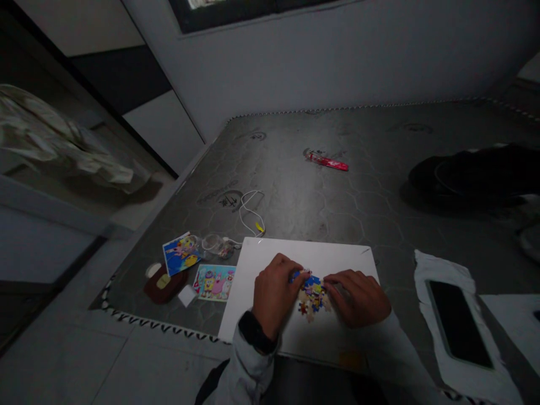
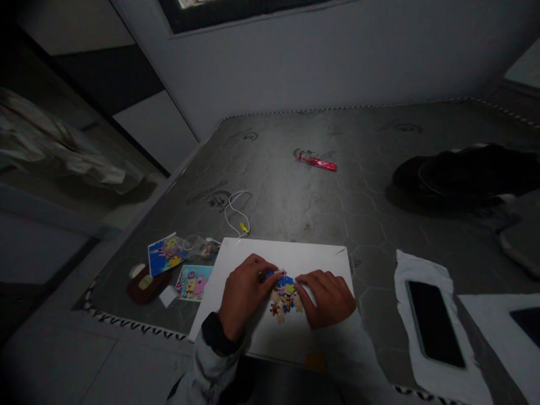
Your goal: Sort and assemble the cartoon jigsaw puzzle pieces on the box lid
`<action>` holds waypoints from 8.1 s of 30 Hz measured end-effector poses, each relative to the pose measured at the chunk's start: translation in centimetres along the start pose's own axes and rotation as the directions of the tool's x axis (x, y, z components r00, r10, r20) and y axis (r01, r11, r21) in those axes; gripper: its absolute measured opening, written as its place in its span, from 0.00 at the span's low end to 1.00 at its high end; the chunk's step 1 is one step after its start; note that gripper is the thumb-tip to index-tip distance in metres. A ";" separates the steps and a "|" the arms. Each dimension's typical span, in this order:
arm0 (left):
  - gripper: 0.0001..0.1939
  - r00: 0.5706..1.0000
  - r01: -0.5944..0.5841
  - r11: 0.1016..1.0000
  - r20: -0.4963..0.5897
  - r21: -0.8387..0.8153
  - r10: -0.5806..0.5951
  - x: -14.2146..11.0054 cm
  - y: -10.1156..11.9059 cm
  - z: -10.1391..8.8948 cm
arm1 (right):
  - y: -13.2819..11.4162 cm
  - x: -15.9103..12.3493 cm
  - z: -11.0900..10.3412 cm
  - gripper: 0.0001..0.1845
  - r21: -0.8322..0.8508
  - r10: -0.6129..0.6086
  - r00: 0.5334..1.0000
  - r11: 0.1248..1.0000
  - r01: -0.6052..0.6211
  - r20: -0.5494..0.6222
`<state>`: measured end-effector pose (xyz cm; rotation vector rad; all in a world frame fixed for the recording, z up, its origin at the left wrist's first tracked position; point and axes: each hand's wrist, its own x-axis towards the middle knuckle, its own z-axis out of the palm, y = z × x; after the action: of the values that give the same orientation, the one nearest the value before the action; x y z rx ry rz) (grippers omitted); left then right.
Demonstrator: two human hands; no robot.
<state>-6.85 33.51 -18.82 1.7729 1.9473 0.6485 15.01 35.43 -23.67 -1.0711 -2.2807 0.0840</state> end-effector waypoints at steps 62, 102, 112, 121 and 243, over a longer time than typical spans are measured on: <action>0.06 0.985 0.124 0.987 0.108 0.100 -0.134 -1.8 -7.3 -7.0 | -3.7 0.1 1.8 0.12 -0.209 -0.265 0.950 0.951 0.229 -0.165; 0.11 0.973 0.181 0.889 -0.208 0.422 -0.099 -1.2 -8.0 -8.2 | -5.3 -0.2 2.2 0.05 -0.036 -0.079 0.979 0.997 0.074 -0.186; 0.09 0.990 0.136 0.857 -0.111 0.497 -0.093 -1.3 -7.7 -7.9 | -4.4 -0.8 1.8 0.05 -0.038 -0.167 0.981 0.986 0.164 -0.100; 0.12 0.999 0.023 0.931 -0.039 0.365 -0.009 -1.8 -5.9 -6.7 | -3.8 -1.2 1.9 0.05 -0.079 -0.144 0.987 0.987 0.139 -0.064; 0.07 0.909 0.311 0.908 0.190 0.282 -0.370 -3.3 -4.8 -9.9 | -5.1 -1.1 2.2 0.06 0.037 -0.087 0.975 0.995 0.096 -0.205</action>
<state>-16.29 29.31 -13.74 1.4958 2.1615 0.0692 10.87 31.63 -24.41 -0.9054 -2.1289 -0.0094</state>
